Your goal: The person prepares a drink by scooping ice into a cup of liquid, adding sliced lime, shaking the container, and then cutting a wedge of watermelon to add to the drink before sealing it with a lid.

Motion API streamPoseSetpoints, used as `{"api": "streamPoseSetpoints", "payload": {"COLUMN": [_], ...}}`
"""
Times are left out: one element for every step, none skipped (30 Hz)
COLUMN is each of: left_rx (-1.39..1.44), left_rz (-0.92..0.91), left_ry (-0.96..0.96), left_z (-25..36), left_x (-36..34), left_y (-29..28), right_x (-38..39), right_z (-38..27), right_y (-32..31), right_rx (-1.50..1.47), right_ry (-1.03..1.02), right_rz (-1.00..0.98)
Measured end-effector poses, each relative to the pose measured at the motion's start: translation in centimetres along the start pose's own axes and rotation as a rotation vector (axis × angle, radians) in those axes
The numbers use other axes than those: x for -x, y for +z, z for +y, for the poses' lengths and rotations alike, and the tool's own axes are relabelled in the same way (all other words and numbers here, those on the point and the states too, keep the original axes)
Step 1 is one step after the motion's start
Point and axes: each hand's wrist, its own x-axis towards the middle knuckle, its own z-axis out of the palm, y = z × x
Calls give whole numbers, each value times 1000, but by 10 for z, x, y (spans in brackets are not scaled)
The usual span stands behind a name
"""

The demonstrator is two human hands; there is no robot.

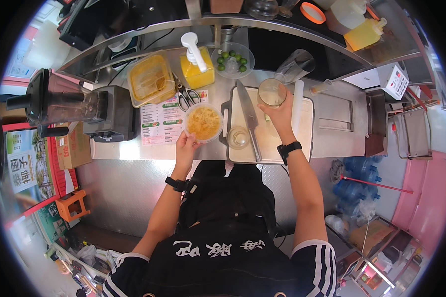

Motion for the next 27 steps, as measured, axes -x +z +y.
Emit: {"api": "streamPoseSetpoints", "payload": {"left_rx": [-3, -9, -1, 8, -13, -16, -33, -50, -36, -42, -38, -34, -16, -19, -6, 6, 40, 37, 48, 59, 43, 27, 26, 7, -9, -21, -18], "left_rz": [1, -7, 23, 61, 73, 73, 47, 16, -15, -20, -26, -37, -74, -78, -129, -181, -201, -220, -288, -354, -382, -409, -459, -441, -442, -480, -518], "left_ry": [8, 14, 9, 9, 4, 19, 19, 17, 29, 47, 16, -15, -2, 20, 36, 51, 51, 65, 92, 123, 165, 204, 246, 271, 290, 301, 302], "left_z": [1, 10, 19, 34, 46, 55, 65, 77, 89, 107, 125, 143, 159, 175, 192, 209, 225, 240, 257, 273, 286, 298, 311, 325, 337, 345, 352], "left_x": [0, 2, 5, 10, 14, 15, 18, 20, 23, 28, 31, 35, 38, 40, 40, 40, 36, 31, 25, 20, 13, 6, -1, 1, 2, 1, 1], "left_y": [-4, 5, 13, 22, 29, 35, 39, 47, 58, 70, 83, 97, 105, 111, 120, 130, 142, 154, 164, 173, 184, 193, 198, 203, 208, 224, 237], "right_x": [0, 0, -1, -2, -2, -2, -2, -3, -4, -1, 1, 4, 9, 6, -6, -16, -28, -42, -57, -74, -99, -119, -123, -125, -127, -134, -141], "right_z": [11, 20, 29, 34, 37, 39, 38, 38, 36, 33, 31, 29, 18, -9, -42, -83, -140, -197, -242, -280, -309, -338, -385, -418, -450, -470, -490], "right_y": [0, -2, -5, -6, -7, -9, -8, -11, -16, -24, -39, -54, -73, -92, -111, -134, -150, -159, -165, -167, -170, -168, -130, -118, -107, -124, -141], "right_rx": [-9, -28, -48, -58, -123, -188, -200, -202, -200, -209, -108, -5, 56, 115, 104, 95, 128, 163, 171, 178, 188, 199, 299, 326, 359, 372, 382], "right_ry": [-4, 29, 60, 51, 98, 143, 129, 63, -3, -20, 30, 80, 113, 144, 91, 39, -97, -229, -293, -361, -454, -543, -587, -625, -657, -673, -683], "right_rz": [6, 1, -5, -3, -19, -35, -37, -45, -49, -43, -36, -22, -25, -36, -92, -148, -150, -148, -143, -141, -114, -88, 208, 280, 356, 311, 261]}}
